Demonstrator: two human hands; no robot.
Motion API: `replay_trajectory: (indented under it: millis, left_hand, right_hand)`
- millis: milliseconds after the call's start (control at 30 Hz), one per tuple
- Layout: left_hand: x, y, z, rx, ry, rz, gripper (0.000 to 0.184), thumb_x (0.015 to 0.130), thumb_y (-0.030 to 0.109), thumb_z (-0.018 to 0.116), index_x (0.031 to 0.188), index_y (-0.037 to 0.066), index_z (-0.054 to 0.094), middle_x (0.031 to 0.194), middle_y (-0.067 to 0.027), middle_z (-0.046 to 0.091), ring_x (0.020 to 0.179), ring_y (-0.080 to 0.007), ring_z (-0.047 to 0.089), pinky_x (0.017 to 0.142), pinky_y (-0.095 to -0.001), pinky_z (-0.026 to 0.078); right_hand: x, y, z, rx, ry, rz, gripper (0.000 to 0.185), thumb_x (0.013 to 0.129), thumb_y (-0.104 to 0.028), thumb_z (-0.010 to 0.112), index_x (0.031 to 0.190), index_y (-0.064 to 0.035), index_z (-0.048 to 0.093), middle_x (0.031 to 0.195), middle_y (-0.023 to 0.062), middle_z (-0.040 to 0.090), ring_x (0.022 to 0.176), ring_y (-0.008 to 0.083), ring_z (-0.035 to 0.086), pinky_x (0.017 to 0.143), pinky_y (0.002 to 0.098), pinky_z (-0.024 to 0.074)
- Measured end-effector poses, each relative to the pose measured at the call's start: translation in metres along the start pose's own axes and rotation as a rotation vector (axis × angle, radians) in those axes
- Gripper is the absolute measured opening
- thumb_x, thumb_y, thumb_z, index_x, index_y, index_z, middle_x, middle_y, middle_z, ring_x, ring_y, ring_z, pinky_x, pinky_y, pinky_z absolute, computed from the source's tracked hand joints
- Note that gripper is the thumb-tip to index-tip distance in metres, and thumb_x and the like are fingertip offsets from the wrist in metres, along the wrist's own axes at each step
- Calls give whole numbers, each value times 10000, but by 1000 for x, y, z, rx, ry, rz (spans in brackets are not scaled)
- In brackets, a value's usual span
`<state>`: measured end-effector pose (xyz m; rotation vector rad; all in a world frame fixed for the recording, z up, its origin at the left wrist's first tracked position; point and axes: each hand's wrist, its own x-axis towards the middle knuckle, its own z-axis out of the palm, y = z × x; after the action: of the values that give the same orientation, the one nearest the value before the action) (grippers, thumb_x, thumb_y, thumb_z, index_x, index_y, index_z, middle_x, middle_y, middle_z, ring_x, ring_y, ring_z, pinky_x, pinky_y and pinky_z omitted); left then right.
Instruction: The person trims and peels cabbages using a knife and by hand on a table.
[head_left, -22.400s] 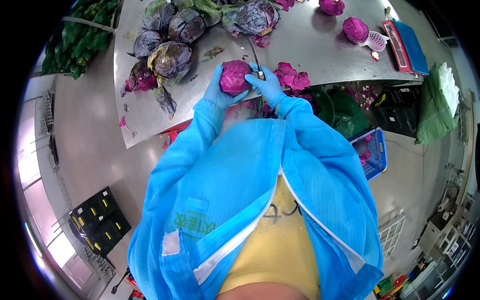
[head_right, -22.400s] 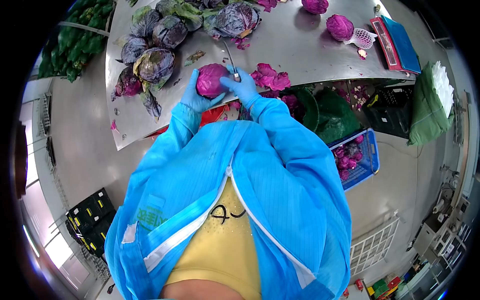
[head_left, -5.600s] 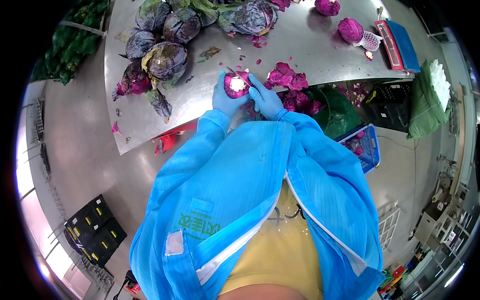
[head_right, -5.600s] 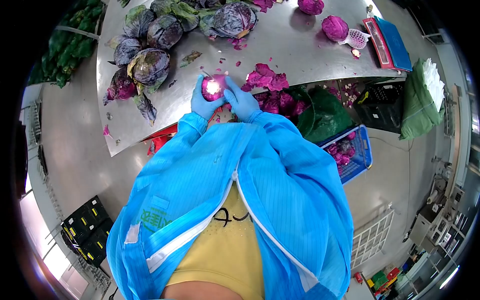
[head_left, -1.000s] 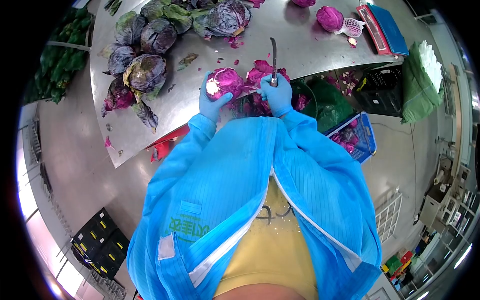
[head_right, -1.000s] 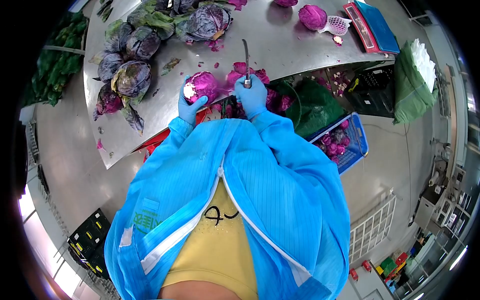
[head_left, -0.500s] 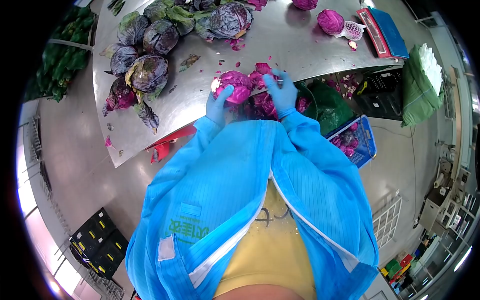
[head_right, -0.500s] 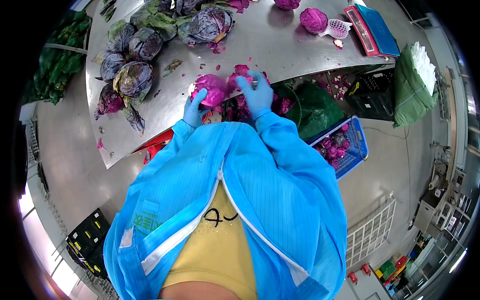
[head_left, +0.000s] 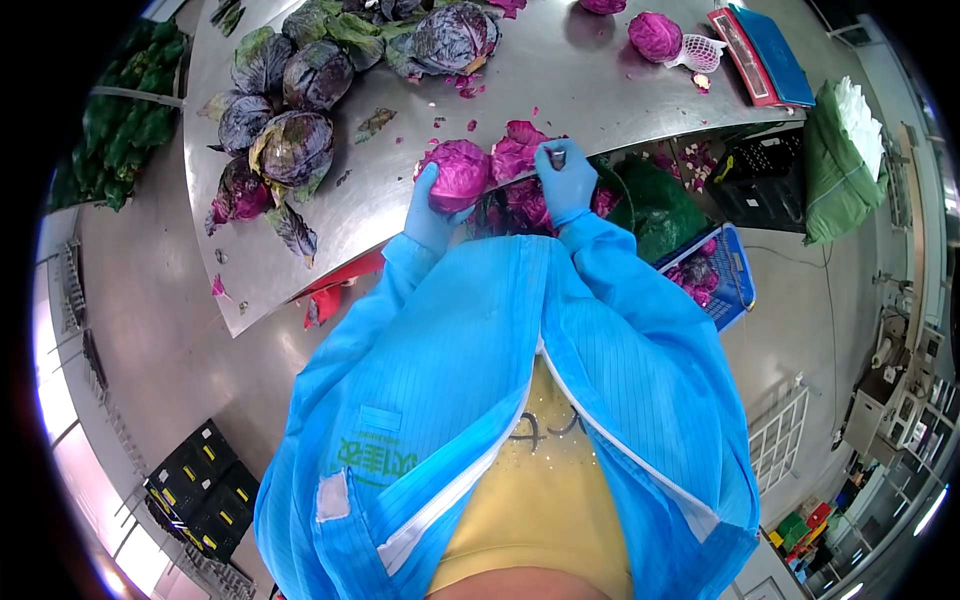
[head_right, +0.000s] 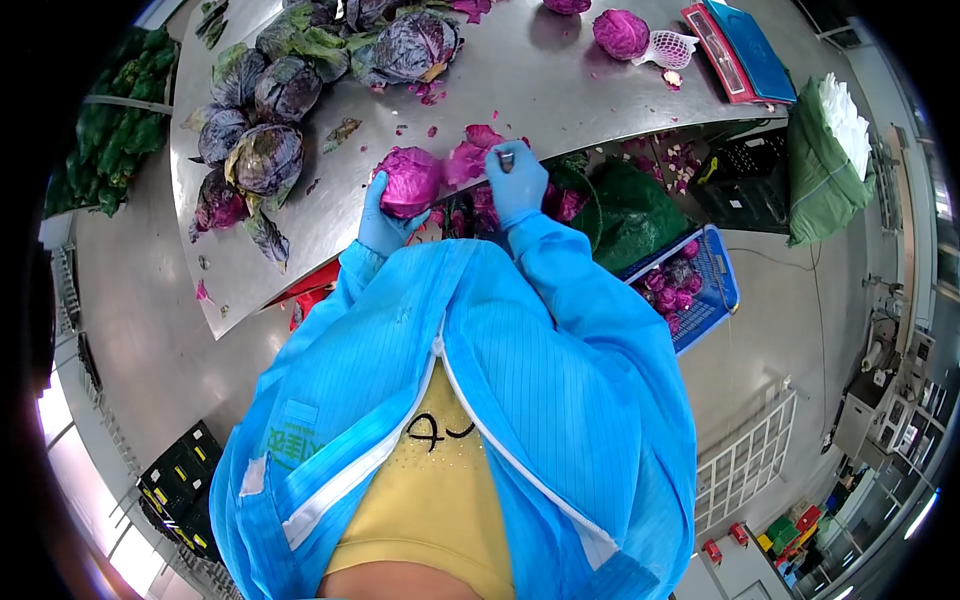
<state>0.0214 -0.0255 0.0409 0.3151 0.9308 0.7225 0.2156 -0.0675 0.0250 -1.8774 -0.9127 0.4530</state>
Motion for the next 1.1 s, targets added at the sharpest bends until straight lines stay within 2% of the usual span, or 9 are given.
replay_trajectory:
  millis: [200, 300, 333, 467, 567, 733, 900, 1033, 1100]
  left_hand:
    - [-4, 1, 8, -171, -161, -176, 778, 781, 589, 559, 1366, 131, 327, 1333, -122, 438, 1174, -289, 485, 920, -455, 464]
    - [-2, -2, 6, -317, -285, -207, 723, 807, 556, 520, 1354, 119, 340, 1331, -126, 429, 1177, -299, 467, 950, -445, 435]
    - [1, -5, 2, -318, -311, -194, 719, 815, 561, 500, 1358, 120, 336, 1331, -129, 430, 1184, -300, 460, 951, -449, 433]
    - [-1, -1, 0, -425, -432, -262, 722, 828, 567, 462, 1372, 115, 317, 1338, -138, 420, 1199, -310, 444, 961, -477, 417]
    - [-7, 8, 2, -433, -495, -272, 789, 819, 633, 449, 1389, 114, 282, 1381, -159, 364, 1238, -331, 405, 982, -520, 385]
    - [4, 15, -10, -202, -446, -159, 902, 755, 680, 519, 1409, 130, 231, 1427, -163, 288, 1292, -367, 324, 1029, -574, 315]
    - [3, 7, -14, -282, -454, -233, 814, 808, 604, 521, 1397, 114, 245, 1379, -171, 358, 1214, -363, 428, 961, -519, 419]
    - [5, 7, -17, -185, -492, -188, 844, 794, 594, 557, 1409, 131, 213, 1407, -158, 318, 1233, -352, 417, 978, -524, 412]
    - [4, 9, -16, -70, -514, -116, 828, 806, 576, 555, 1411, 130, 208, 1407, -163, 316, 1237, -349, 413, 989, -508, 408]
  right_hand:
    - [-5, 3, 2, 90, -120, 45, 442, 753, -323, 718, 1081, -50, 603, 1031, 125, 598, 934, 223, 605, 802, 318, 469]
    - [-12, -19, 0, 434, -251, 85, 738, 741, -335, 742, 1313, -13, 404, 1181, 143, 484, 1141, 222, 472, 932, 316, 395]
    - [-16, -26, 2, 340, -256, -7, 682, 728, -318, 757, 1265, -16, 463, 1102, 104, 531, 1065, 193, 515, 914, 302, 408]
    - [-13, -31, -5, 602, -546, 388, 402, 768, -212, 723, 1105, -44, 583, 830, 3, 604, 769, 104, 563, 740, 250, 462]
    - [-17, -23, -1, 485, -383, 53, 219, 803, -166, 676, 962, -34, 602, 819, 14, 620, 706, 52, 548, 606, 227, 455]
    - [-16, -34, -8, 362, -321, -79, 199, 797, -189, 666, 926, -46, 615, 786, 70, 639, 666, 143, 604, 614, 266, 475]
    - [-7, -36, -10, 49, -169, -149, 261, 756, -269, 677, 908, -64, 622, 788, 124, 613, 709, 238, 625, 648, 321, 490]
    - [-3, -22, -10, -153, -196, -302, 436, 749, -320, 690, 1097, -79, 590, 912, 103, 601, 863, 238, 594, 804, 296, 460]
    - [-7, -30, -6, 33, -166, -87, 528, 752, -327, 713, 1166, -44, 547, 982, 84, 603, 932, 209, 575, 862, 290, 438]
